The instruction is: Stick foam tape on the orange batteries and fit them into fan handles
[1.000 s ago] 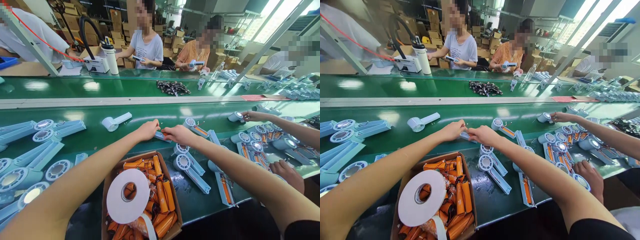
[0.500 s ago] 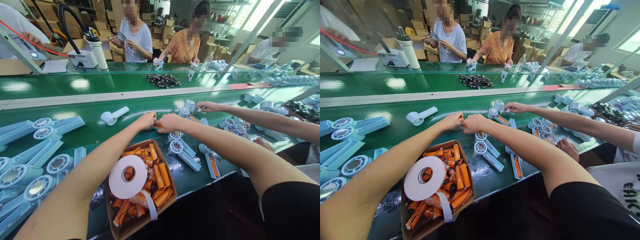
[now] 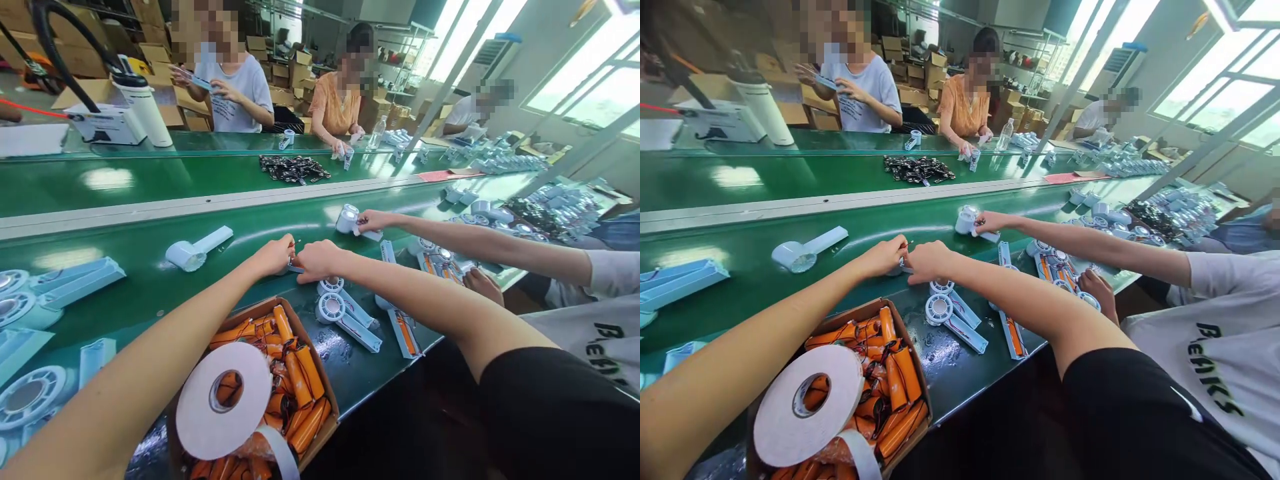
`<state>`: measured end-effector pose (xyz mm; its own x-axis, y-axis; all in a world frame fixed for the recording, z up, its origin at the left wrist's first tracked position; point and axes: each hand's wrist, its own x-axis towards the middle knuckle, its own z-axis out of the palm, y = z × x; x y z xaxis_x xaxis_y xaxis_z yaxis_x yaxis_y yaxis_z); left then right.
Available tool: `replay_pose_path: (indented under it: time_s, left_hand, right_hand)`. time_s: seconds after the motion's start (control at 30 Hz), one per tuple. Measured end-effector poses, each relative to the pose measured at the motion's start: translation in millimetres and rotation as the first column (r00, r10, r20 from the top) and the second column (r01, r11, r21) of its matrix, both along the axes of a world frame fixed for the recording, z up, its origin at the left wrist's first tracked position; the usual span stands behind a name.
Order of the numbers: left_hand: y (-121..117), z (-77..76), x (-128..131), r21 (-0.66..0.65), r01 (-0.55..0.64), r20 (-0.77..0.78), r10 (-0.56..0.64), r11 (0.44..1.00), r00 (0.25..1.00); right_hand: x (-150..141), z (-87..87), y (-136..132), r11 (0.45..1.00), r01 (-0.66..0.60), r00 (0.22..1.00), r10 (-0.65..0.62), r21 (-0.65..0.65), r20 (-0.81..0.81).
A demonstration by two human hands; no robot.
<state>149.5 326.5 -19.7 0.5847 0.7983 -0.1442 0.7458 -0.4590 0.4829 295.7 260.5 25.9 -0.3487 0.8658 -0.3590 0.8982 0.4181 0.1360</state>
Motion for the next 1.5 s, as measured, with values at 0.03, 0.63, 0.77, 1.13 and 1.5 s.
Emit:
replay_pose_path:
  time_s: [0.03,0.63,0.77,1.13,1.5]
  left_hand:
    - [1,2.2,3,0.001,-0.003,-0.005,0.003,1.000,1.000]
    - [-264,28.1,-184,0.598,0.169,-0.095,-0.141,0.784,0.986]
    - [-282,29.0,-167,0.743,0.002,0.080,-0.091,0.670,0.993]
    - [-287,13.7,-173,0.766,-0.183,0.241,-0.011,0.616,0.971]
    - [-293,15.7,-156,0.770,-0.081,0.139,-0.043,0.633,0.989]
  right_hand:
    - [-1,-1.6,2,1.000,0.001,1.000,-0.001,-0.006,-0.001]
    - [4,22.0,-98,0.998,0.032,0.665,-0.063,-0.057,-0.744]
    - [-31,-1.4,-210,0.772,-0.374,0.381,-0.378,-0.514,-0.844]
    - [-20,-14.6,-191,0.981,0.168,0.764,-0.068,0.096,-0.641]
    - [-16,-31.8,-200,0.916,0.394,0.020,-0.096,-0.081,-0.995]
